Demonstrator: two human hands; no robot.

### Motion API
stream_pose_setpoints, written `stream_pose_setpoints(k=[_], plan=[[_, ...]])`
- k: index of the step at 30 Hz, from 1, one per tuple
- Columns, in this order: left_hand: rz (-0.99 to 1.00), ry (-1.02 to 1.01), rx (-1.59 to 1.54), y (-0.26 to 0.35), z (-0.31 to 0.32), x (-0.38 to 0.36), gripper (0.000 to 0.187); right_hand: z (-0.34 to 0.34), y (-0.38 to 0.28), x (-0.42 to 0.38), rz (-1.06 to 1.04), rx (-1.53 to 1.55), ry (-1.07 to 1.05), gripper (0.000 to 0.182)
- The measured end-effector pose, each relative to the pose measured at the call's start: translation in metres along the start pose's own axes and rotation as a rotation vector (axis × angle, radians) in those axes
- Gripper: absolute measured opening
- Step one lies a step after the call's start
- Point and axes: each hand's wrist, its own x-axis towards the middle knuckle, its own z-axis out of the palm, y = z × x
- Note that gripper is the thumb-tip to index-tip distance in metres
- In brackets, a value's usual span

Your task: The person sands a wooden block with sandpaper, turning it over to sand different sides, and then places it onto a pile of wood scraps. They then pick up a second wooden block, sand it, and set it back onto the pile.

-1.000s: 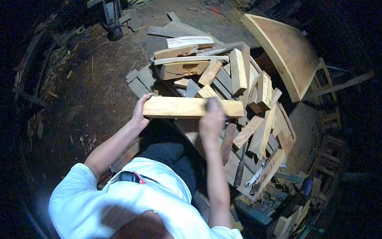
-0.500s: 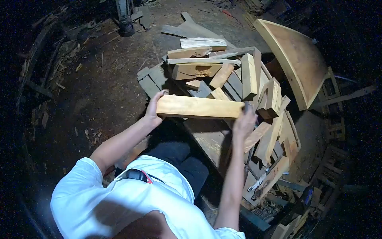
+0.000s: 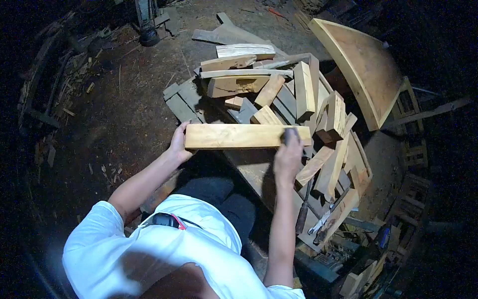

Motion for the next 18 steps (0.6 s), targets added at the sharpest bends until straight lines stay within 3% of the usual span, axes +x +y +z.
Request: stream_pose_setpoints(k=[1,3,4,5,6,9,11,12,13,15,16,17,18], plan=[[-0.001,-0.01,-0.004,0.002,0.002,-0.002,0.039,-0.01,0.001,0.006,0.192,-0.014,-0.103,0.039],[0.017,0.043,0.026,0.001,0.009,-0.004,0.039,-0.007,-0.019,0.004,0.126,0.029,-0.049,0.039],[-0.014,-0.046,0.008,0.003,0.016,-0.011,0.041,-0.007,-0.049,0.003,0.084,0.032,-0.118,0.041],[-0.01,-0.08,0.054,0.003,0.011,-0.005,0.044,0.026,-0.055,-0.01,-0.158,0.047,0.042,0.042],[-0.02,-0.059,0.09,0.003,0.016,-0.011,0.045,0.021,-0.094,-0.015,-0.144,0.145,-0.22,0.041],[-0.112,-0.15,0.131,0.012,0.004,-0.008,0.051,0.049,-0.163,-0.048,-0.497,0.304,-0.111,0.036],[-0.082,-0.085,0.15,0.012,0.008,-0.017,0.05,0.036,-0.153,-0.035,-0.425,0.404,-0.115,0.039],[-0.09,-0.138,0.11,0.015,0.01,-0.021,0.051,0.025,-0.133,-0.021,-0.341,0.324,-0.224,0.041],[-0.062,-0.186,0.138,0.017,0.01,-0.024,0.048,0.025,-0.1,-0.007,-0.294,0.246,-0.167,0.041],[0.192,-0.31,0.332,0.015,0.013,-0.034,0.052,0.007,-0.031,0.019,-0.031,0.117,-0.114,0.045],[0.198,-0.312,0.327,0.019,0.014,-0.037,0.052,-0.005,-0.008,0.026,0.022,0.052,0.028,0.033],[0.513,-0.424,0.766,0.025,0.012,-0.04,0.062,-0.006,0.025,0.029,0.159,-0.005,0.026,0.029],[0.826,-0.522,1.207,0.028,0.012,-0.042,0.074,-0.005,0.056,0.027,0.222,-0.059,-0.029,0.037]])
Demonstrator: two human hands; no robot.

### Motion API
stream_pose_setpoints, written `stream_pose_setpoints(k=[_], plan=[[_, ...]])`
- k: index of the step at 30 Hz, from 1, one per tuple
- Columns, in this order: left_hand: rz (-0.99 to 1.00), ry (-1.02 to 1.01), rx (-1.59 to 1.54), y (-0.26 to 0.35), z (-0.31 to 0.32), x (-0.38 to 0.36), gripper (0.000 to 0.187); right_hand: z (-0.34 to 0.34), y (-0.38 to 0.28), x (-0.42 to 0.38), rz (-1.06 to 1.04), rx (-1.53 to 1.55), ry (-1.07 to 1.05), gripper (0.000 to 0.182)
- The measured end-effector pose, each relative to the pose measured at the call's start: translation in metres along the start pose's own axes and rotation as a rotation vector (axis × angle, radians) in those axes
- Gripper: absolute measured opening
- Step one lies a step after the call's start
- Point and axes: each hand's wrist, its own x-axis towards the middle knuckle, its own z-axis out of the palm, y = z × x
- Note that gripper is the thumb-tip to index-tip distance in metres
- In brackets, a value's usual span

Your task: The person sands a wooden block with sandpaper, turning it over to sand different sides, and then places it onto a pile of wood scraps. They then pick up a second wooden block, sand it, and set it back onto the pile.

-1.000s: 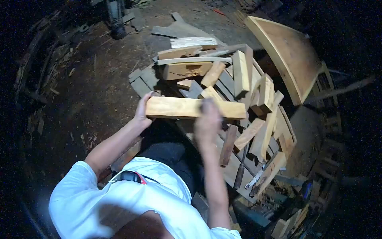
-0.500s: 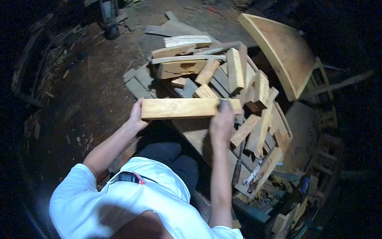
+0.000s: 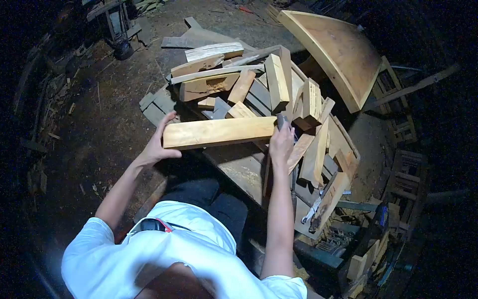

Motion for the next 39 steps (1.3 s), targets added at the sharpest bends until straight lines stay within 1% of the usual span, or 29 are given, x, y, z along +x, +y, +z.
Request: stream_pose_setpoints(k=[1,3,4,5,7,8,10,11,13,15,16,17,19,20,21,22,23,24,25,27,28,29,30,31,32,33,35,37,39], plan=[[-0.001,-0.003,-0.001,0.003,-0.001,0.002,0.074,0.002,0.012,0.004,-0.063,0.015,-0.017,0.039],[0.036,-0.095,0.304,0.006,-0.005,0.01,0.09,0.013,0.015,0.001,-0.129,-0.004,0.114,0.037],[0.053,-0.086,0.322,0.004,-0.005,0.012,0.081,0.015,0.015,0.002,-0.131,0.003,0.116,0.037],[0.059,-0.083,0.331,0.006,-0.006,0.014,0.081,0.015,0.014,0.002,-0.1,0.022,0.1,0.036],[0.067,-0.041,0.273,0.01,-0.005,0.018,0.069,0.008,0.012,0.002,-0.065,0.042,0.091,0.035],[0.078,-0.043,0.273,0.012,-0.004,0.02,0.069,0.002,0.012,0.004,-0.052,0.082,0.032,0.036],[-0.049,-0.008,0.095,0.016,0.0,0.023,0.051,-0.014,0.006,0.01,-0.053,0.115,-0.02,0.037],[-0.042,0.002,0.09,0.012,0.0,0.025,0.051,-0.022,0.003,0.012,-0.008,0.179,-0.02,0.037],[-0.564,0.041,-0.393,0.008,-0.005,0.026,0.045,-0.031,-0.002,0.016,0.031,0.244,-0.023,0.037],[-0.573,-0.046,-0.314,0.013,-0.011,0.025,0.047,-0.035,-0.005,0.019,-0.22,0.197,0.074,0.037],[-0.652,-0.03,-0.371,0.016,-0.011,0.022,0.049,-0.036,-0.008,0.02,-0.098,0.21,-0.011,0.037],[-0.737,-0.009,-0.432,0.016,-0.01,0.017,0.052,-0.03,-0.004,0.021,-0.054,0.208,-0.072,0.038],[-0.721,-0.024,-0.397,0.015,-0.012,0.018,0.057,-0.008,-0.005,0.018,-0.092,0.113,-0.004,0.04],[-0.694,-0.075,-0.349,0.017,-0.013,0.021,0.058,0.005,-0.01,0.013,-0.075,-0.028,0.078,0.039],[-0.672,-0.126,-0.305,0.018,-0.013,0.02,0.059,0.007,-0.033,0.005,-0.089,0.074,0.105,0.04],[-0.672,-0.121,-0.308,0.023,-0.014,0.02,0.059,0.008,-0.049,-0.002,-0.269,0.025,0.065,0.042],[-0.605,-0.139,-0.366,0.031,-0.016,0.023,0.056,-0.014,-0.088,-0.014,-0.311,0.121,-0.133,0.044],[-0.536,-0.165,-0.424,0.035,-0.015,0.027,0.056,0.007,-0.097,-0.029,-0.489,0.121,0.058,0.04],[-0.535,-0.179,-0.425,0.032,-0.016,0.028,0.056,-0.002,-0.118,-0.04,-0.571,0.153,-0.021,0.042],[-0.229,-0.259,-0.281,0.023,-0.022,0.024,0.066,-0.005,-0.132,-0.05,-0.652,0.203,-0.051,0.041],[-0.153,-0.234,-0.128,0.034,-0.021,0.025,0.072,-0.005,-0.125,-0.045,-0.583,0.186,-0.078,0.04],[-0.161,-0.226,-0.122,0.031,-0.019,0.025,0.072,-0.008,-0.115,-0.033,-0.525,0.175,-0.109,0.04],[-0.229,-0.165,-0.05,0.024,-0.018,0.023,0.068,-0.021,-0.106,-0.017,-0.349,0.152,-0.215,0.044],[-0.295,-0.102,0.018,0.021,-0.018,0.022,0.065,-0.01,-0.069,0.003,-0.304,0.118,-0.161,0.04],[-0.207,-0.092,0.09,0.024,-0.018,0.025,0.058,-0.008,-0.049,0.017,-0.107,0.032,-0.057,0.032],[-0.2,-0.078,0.086,0.025,-0.019,0.026,0.058,-0.005,-0.016,0.034,0.012,-0.03,-0.05,0.032],[-0.199,-0.12,0.042,0.027,-0.019,0.03,0.057,-0.003,0.01,0.049,0.173,-0.019,-0.108,0.036],[-0.189,-0.13,0.055,0.021,-0.021,0.031,0.056,0.001,-0.016,0.036,0.131,-0.105,-0.099,0.036],[-0.19,-0.147,0.075,0.021,-0.02,0.037,0.055,0.012,-0.066,0.005,-0.278,0.058,0.0,0.039]])
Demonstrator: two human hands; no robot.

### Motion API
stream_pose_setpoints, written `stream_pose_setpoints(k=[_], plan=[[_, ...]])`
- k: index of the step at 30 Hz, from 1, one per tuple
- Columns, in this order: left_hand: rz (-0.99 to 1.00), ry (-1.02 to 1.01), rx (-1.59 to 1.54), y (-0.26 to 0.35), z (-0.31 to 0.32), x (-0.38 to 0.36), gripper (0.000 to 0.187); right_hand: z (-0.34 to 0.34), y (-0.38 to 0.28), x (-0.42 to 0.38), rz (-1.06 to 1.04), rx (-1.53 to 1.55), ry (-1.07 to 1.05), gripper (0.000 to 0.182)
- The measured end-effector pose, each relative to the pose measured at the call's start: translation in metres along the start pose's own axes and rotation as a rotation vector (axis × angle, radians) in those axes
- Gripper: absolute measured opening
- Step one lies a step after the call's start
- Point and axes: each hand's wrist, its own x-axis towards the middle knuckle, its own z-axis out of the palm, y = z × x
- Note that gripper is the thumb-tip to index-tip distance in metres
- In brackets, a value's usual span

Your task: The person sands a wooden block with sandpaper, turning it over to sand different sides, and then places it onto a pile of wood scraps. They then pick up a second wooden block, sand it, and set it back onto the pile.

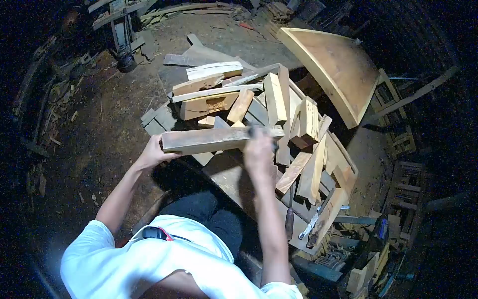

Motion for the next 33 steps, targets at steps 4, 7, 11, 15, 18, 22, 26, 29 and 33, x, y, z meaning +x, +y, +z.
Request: stream_pose_setpoints(k=[4,7,11,15,18,22,26,29,33], plan=[[0.017,0.017,-0.047,-0.004,0.002,-0.004,0.055,-0.009,-0.103,-0.026,-0.336,0.232,-0.109,0.044],[0.077,0.015,-0.026,-0.005,0.001,-0.01,0.056,-0.011,-0.048,-0.001,-0.127,0.186,-0.127,0.035],[0.079,0.026,-0.018,-0.007,0.002,-0.01,0.055,-0.015,0.063,0.028,0.386,-0.089,-0.069,0.028],[0.072,0.024,-0.051,-0.012,0.003,-0.008,0.053,-0.002,0.005,0.011,0.136,0.025,0.003,0.033],[0.059,0.015,-0.039,-0.013,0.002,-0.01,0.053,-0.003,-0.069,-0.024,-0.26,0.123,-0.032,0.035],[0.08,0.013,-0.02,-0.012,0.001,-0.011,0.053,-0.012,-0.029,-0.004,-0.056,0.007,-0.026,0.037],[0.052,0.025,-0.016,-0.01,0.002,-0.01,0.054,-0.015,0.06,0.028,0.349,-0.176,-0.05,0.03],[0.078,0.033,-0.004,-0.016,0.002,-0.009,0.055,-0.009,0.024,0.014,0.256,-0.011,-0.03,0.032],[0.061,-0.002,-0.025,-0.014,-0.001,-0.006,0.056,-0.007,-0.084,-0.035,-0.302,0.085,-0.06,0.047]])
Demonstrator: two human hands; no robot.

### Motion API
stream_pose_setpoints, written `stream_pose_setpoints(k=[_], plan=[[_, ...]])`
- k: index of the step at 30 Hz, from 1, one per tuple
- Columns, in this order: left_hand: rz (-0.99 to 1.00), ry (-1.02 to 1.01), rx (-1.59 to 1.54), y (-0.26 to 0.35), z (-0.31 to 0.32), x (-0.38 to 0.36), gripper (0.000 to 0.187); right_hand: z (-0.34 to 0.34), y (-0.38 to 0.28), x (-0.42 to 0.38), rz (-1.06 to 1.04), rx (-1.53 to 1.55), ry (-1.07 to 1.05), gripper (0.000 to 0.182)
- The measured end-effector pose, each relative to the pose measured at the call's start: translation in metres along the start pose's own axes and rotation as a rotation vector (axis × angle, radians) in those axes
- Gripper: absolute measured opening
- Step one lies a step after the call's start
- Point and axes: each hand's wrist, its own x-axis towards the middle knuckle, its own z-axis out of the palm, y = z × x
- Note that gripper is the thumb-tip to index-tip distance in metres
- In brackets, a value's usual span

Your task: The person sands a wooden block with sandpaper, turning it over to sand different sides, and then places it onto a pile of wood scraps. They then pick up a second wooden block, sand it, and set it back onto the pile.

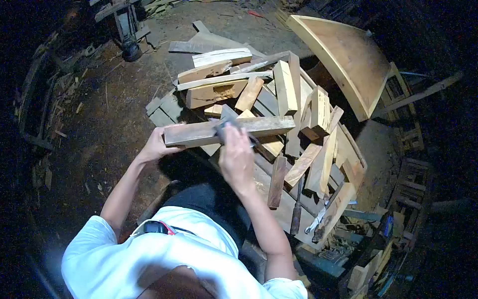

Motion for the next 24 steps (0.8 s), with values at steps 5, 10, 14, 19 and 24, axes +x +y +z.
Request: stream_pose_setpoints(k=[5,10,14,19,24], plan=[[0.012,0.002,0.006,-0.007,0.0,-0.004,0.055,-0.02,0.086,0.011,0.326,-0.086,0.053,0.034],[-0.004,0.005,-0.018,0.002,0.001,-0.003,0.056,-0.02,0.124,0.013,0.492,-0.199,0.077,0.034],[-0.028,0.004,0.005,0.004,0.001,-0.002,0.057,0.007,0.021,-0.001,0.04,-0.049,0.058,0.037],[-0.001,-0.004,0.073,-0.004,0.001,-0.007,0.056,-0.021,0.067,0.007,0.289,-0.08,-0.012,0.037],[-0.02,-0.006,0.022,-0.005,-0.001,-0.004,0.057,-0.018,0.138,0.005,0.616,-0.193,0.053,0.033]])
